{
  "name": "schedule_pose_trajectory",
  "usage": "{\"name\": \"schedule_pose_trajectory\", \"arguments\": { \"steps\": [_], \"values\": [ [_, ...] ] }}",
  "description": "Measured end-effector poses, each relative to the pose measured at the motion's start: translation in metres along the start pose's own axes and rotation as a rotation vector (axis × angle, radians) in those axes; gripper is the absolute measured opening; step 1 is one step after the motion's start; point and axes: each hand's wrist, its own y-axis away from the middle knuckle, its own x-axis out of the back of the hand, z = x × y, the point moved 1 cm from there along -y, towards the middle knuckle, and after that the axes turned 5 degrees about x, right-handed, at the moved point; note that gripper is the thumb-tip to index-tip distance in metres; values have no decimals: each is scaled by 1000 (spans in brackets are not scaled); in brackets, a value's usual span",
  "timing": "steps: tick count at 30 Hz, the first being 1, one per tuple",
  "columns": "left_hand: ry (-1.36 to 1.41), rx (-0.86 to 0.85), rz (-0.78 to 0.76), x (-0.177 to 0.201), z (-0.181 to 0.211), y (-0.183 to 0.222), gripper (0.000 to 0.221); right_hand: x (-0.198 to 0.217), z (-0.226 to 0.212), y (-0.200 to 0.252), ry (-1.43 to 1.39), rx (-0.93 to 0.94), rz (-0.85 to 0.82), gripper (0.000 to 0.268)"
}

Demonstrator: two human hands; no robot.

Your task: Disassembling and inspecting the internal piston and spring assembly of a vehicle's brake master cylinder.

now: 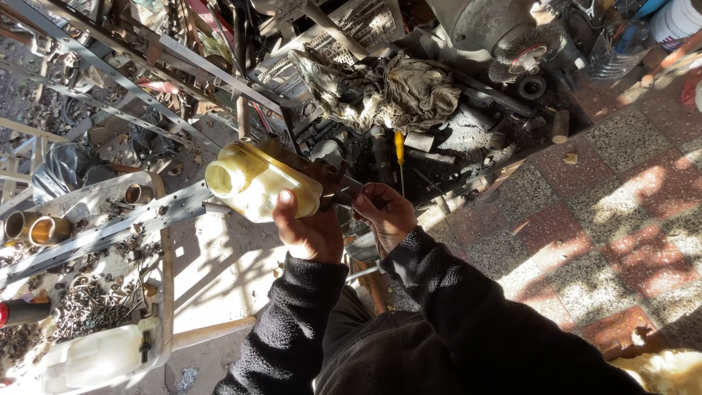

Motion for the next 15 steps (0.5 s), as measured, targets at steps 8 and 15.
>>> {"name": "schedule_pose_trajectory", "arguments": {
  "steps": [8, 15],
  "values": [
    [59, 28, 21, 9, -9, -2, 66, 8, 6, -2, 30, 3, -8, 25],
    [124, 31, 72, 12, -3, -6, 64, 10, 3, -1, 178, 85, -87, 21]
  ]
}}
